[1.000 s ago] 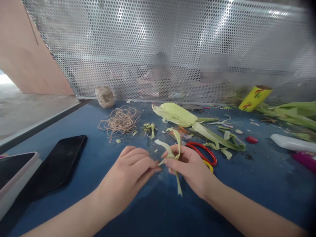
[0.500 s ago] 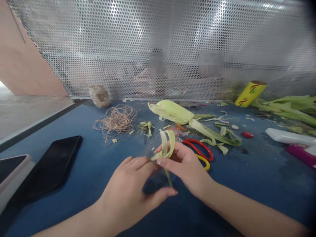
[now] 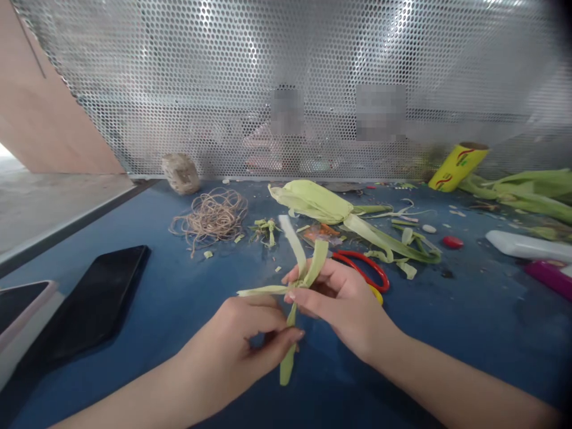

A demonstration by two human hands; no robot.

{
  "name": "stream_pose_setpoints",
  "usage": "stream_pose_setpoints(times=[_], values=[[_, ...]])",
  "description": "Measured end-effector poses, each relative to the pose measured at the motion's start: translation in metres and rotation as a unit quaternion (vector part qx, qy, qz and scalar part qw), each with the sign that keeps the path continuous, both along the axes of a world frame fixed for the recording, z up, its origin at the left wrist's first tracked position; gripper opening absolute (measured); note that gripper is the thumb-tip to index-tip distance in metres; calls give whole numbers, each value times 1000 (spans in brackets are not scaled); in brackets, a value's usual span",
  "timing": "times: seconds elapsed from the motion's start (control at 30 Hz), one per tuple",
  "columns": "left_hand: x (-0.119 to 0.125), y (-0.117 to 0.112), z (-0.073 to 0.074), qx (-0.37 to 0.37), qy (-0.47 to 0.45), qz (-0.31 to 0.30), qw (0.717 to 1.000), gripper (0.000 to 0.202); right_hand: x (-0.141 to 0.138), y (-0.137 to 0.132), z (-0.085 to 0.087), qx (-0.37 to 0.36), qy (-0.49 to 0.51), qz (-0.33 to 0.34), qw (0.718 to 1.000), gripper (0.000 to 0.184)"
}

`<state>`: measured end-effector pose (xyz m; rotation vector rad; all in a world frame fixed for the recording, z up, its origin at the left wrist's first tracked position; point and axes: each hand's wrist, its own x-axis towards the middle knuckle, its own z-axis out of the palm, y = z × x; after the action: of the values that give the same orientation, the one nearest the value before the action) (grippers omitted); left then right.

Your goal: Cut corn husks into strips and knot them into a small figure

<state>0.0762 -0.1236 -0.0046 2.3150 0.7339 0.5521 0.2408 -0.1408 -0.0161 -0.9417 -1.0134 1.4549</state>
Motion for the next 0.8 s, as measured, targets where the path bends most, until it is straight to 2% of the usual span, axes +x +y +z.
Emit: stream_pose_setpoints(times=[0.07, 0.1, 0.13, 0.2, 0.23, 0.33, 0.4, 0.47, 0.6, 0.7, 0.8], values=[[-7, 1, 7, 33, -19, 14, 999, 31, 0, 1, 2, -15, 9, 10, 1000, 12], [-10, 3, 10, 41, -49, 49, 997, 27, 0, 1, 3, -19, 12, 17, 1000, 12], [-13, 4, 13, 28, -84, 81, 993, 28, 0, 1, 3, -22, 13, 28, 999, 13], [-16, 7, 16, -13, -135, 183, 974, 31, -1, -1, 2, -25, 10, 71, 997, 14], [-15, 9, 16, -39, -141, 206, 968, 25, -2, -2, 1, -24, 6, 99, 995, 13], [-8, 12, 12, -204, -128, 166, 956, 17, -4, -5, -3, -13, -16, 151, 988, 11], [-2, 13, 8, -264, -166, 149, 938, 13, -5, -6, -5, -8, -37, 148, 988, 11], [1, 14, 6, -265, -205, 174, 926, 10, -6, -7, -6, -18, -60, 140, 988, 13], [0, 16, 5, -265, -226, 244, 905, 22, -6, -6, -6, -41, -89, 134, 986, 17], [-1, 16, 3, -316, -201, 179, 910, 29, -5, -6, -6, -31, -99, 118, 988, 16], [2, 14, 2, -321, -202, 144, 914, 18, -6, -4, -5, -26, -106, 111, 988, 12]])
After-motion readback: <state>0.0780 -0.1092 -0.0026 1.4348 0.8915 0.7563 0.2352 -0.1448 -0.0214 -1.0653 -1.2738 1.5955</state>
